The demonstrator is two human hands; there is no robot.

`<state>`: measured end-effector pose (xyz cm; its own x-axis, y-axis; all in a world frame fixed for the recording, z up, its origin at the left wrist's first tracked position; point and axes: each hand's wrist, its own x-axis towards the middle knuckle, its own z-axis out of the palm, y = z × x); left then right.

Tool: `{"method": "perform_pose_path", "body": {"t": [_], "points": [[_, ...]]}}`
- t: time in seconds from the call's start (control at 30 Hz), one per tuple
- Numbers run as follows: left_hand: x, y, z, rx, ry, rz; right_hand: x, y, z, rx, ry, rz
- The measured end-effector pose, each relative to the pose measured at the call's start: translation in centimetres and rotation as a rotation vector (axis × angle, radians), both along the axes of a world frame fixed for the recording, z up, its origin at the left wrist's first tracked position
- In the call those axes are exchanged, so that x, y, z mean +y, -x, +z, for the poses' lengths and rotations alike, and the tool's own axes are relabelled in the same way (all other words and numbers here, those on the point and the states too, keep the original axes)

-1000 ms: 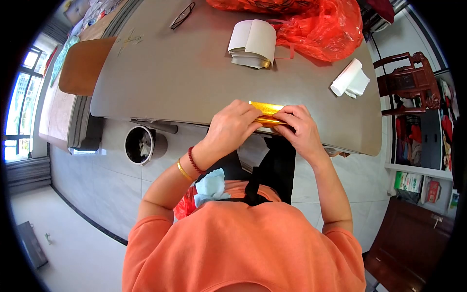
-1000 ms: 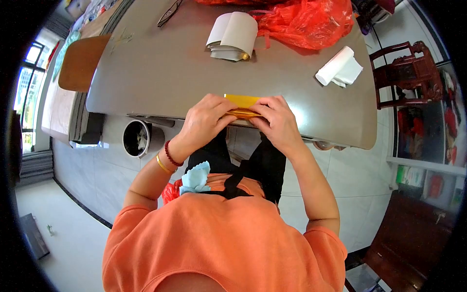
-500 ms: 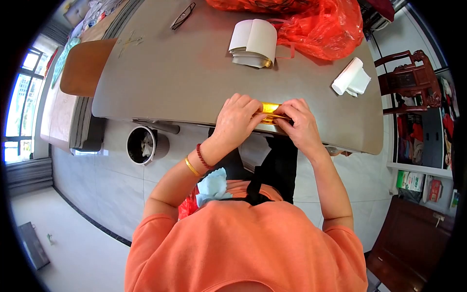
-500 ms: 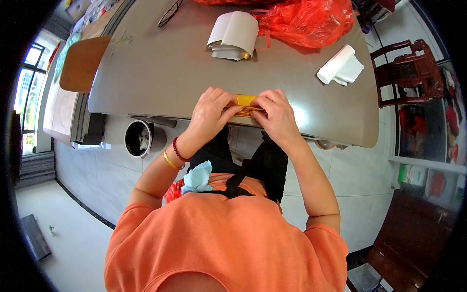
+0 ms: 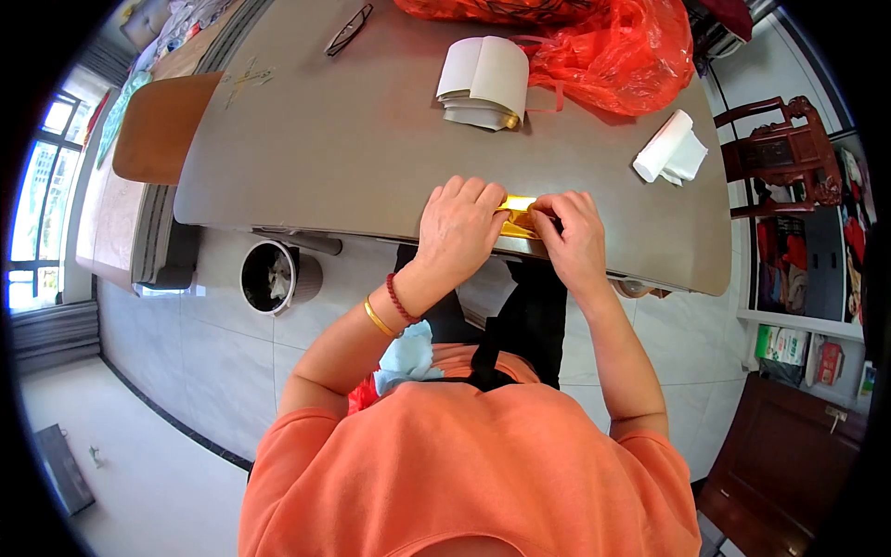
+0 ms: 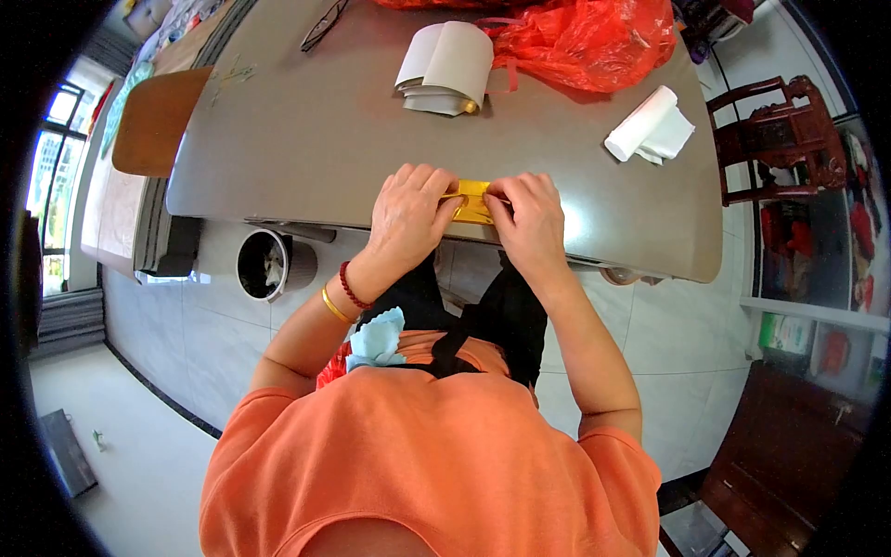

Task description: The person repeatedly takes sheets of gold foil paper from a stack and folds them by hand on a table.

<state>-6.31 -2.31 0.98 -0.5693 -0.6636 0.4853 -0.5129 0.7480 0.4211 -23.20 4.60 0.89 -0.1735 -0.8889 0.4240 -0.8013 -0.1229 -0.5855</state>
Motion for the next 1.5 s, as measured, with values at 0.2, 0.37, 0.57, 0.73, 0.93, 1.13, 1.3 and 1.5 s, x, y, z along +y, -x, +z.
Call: {"method": "perform_pose_path", "body": {"t": [0.2,0.37,0.57,0.73,0.93,1.13,1.3,1.5], "points": [[0.0,-0.3,-1.3,-0.096,0.321,-0.111,-0.2,-0.2,-0.1,0.029,0.004,-0.017],[2.9,-0.5,-1.2,-0.174,0.159,-0.185,-0.2,-0.4,-0.5,0.009,0.014,-0.064],[3.3,-0.9,-2.0,-0.231,0.172,-0.177,1.8,-0.6,-1.4,0.342,0.148,-0.002],[3.3,-1.0,-2.4,-0.244,0.229,-0.150,4.5,-1.0,-1.3,0.461,-0.009,0.058],[3.8,0.2,-1.6,-0.309,0.206,-0.109,5.0,-0.6,-1.8,0.488,-0.020,0.026],[3.4,-0.2,-2.0,-0.385,0.249,-0.013,4.9,-0.2,-1.9,0.526,-0.044,0.031],[3.0,-2.4,-2.2,-0.381,0.242,0.067,4.8,-1.4,-0.9,0.532,-0.047,0.017],[3.0,-2.7,-1.9,-0.400,0.235,0.096,3.0,-3.6,-1.2,0.480,-0.082,0.087]]}}
